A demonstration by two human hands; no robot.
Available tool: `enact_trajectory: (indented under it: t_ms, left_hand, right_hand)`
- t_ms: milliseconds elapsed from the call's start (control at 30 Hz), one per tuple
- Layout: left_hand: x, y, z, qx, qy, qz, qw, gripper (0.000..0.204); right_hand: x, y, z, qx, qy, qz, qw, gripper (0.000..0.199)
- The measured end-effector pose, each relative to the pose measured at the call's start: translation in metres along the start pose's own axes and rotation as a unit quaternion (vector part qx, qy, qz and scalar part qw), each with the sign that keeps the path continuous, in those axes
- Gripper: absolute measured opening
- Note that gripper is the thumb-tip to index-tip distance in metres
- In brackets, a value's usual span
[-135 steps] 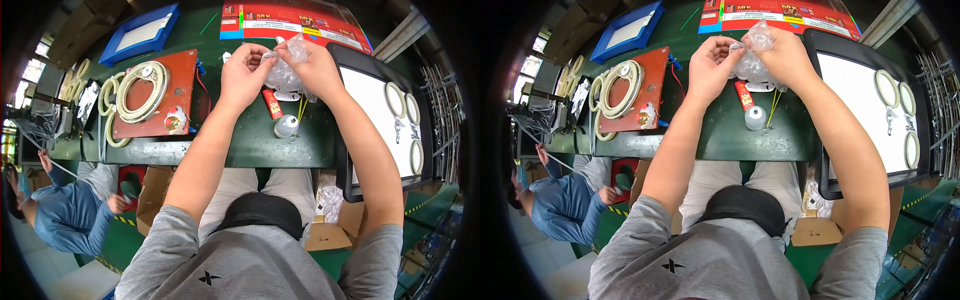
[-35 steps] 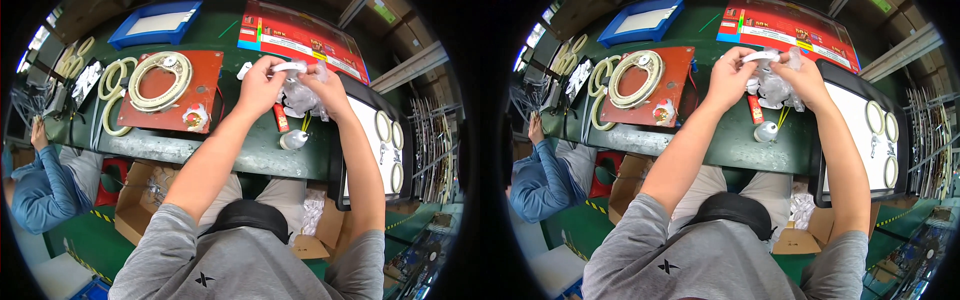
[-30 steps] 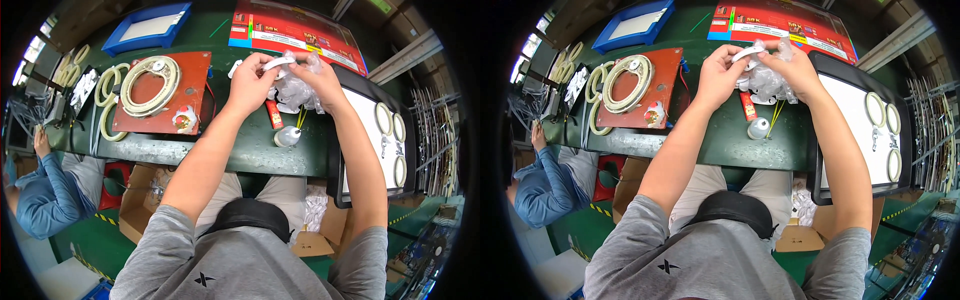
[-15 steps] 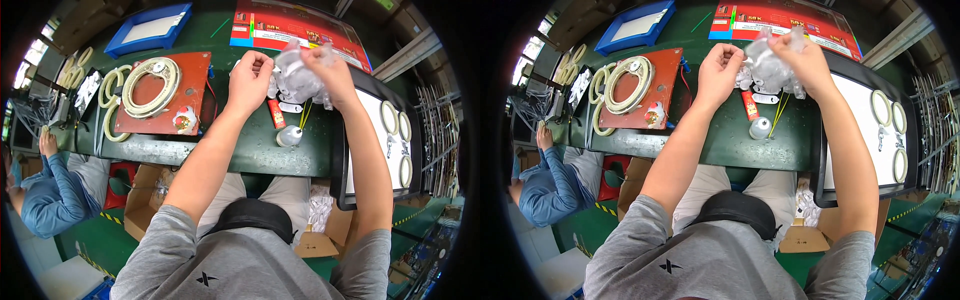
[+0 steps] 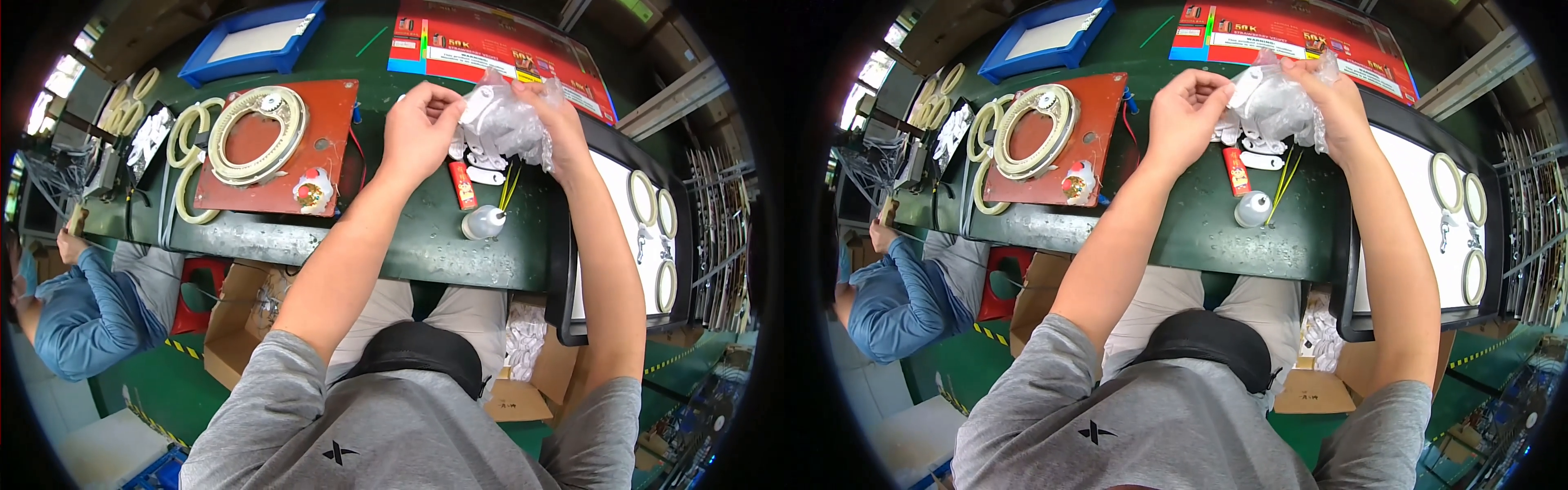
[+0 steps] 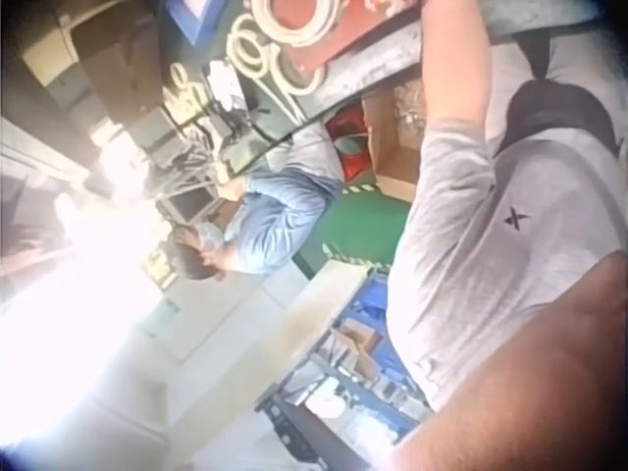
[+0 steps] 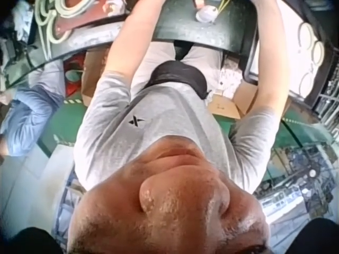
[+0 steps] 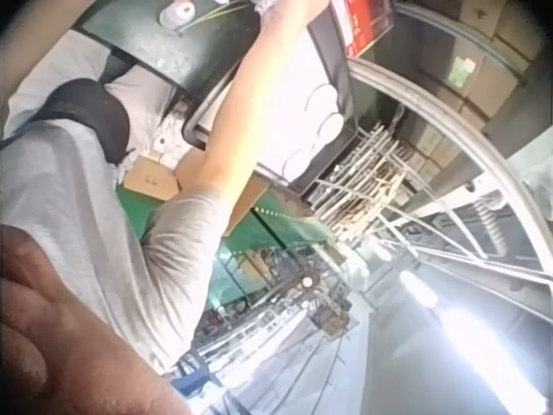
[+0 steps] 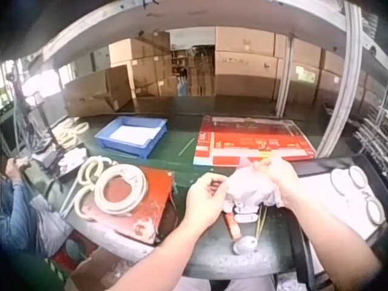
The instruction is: Assemble small mechanical or electronic components by applying adhesive and joining parts at a factory workstation.
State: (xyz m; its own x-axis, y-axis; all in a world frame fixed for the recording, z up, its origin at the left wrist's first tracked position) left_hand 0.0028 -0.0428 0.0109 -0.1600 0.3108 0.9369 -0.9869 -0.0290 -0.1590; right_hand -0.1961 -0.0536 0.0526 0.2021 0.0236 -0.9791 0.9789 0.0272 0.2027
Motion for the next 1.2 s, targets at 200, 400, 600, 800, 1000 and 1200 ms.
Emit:
enact_trajectory:
  t_ms: [200,400,600,800,1000,1200]
  left_hand:
    - [0.004,-0.008,-0.001,0.051,-0.040,-0.067,0.996,0.012]
    - [0.009,-0.005,0.002,-0.017,-0.052,-0.266,0.962,0.019]
    - [0.006,0.000,0.002,-0.066,-0.068,-0.306,0.947,0.018]
    - [0.015,-0.009,-0.006,0.126,0.185,0.336,0.915,0.035]
    - [0.004,0.011,-0.016,-0.008,0.156,0.370,0.916,0.062]
    - [-0.004,0.012,-0.012,-0.030,0.153,0.383,0.911,0.056]
  right_hand:
    - [-0.002,0.001,-0.001,-0.004,-0.024,-0.029,0.999,0.030]
    - [0.000,0.026,-0.020,-0.159,-0.018,-0.168,0.973,0.042]
    - [0.003,0.020,-0.011,-0.085,-0.002,-0.138,0.987,0.033]
    - [-0.004,-0.004,-0.003,-0.001,0.025,0.104,0.994,0.044]
    - [0.003,-0.026,0.014,-0.062,0.056,0.290,0.953,0.034]
    - [0.011,-0.032,0.016,-0.023,0.016,0.260,0.965,0.026]
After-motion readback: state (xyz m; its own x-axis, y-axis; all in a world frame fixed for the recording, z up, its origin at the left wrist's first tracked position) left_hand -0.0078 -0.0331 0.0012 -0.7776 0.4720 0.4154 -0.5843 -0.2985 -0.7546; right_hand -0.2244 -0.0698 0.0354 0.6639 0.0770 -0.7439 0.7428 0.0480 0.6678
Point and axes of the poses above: each hand's wrist, its own z-axis towards the middle knuckle, its own y-axis out of the palm, x = y × z, the point moved 4 cm from there along z, towards the middle knuckle, and after that the axes turned 11 degrees about z, right-handed, at the moved point
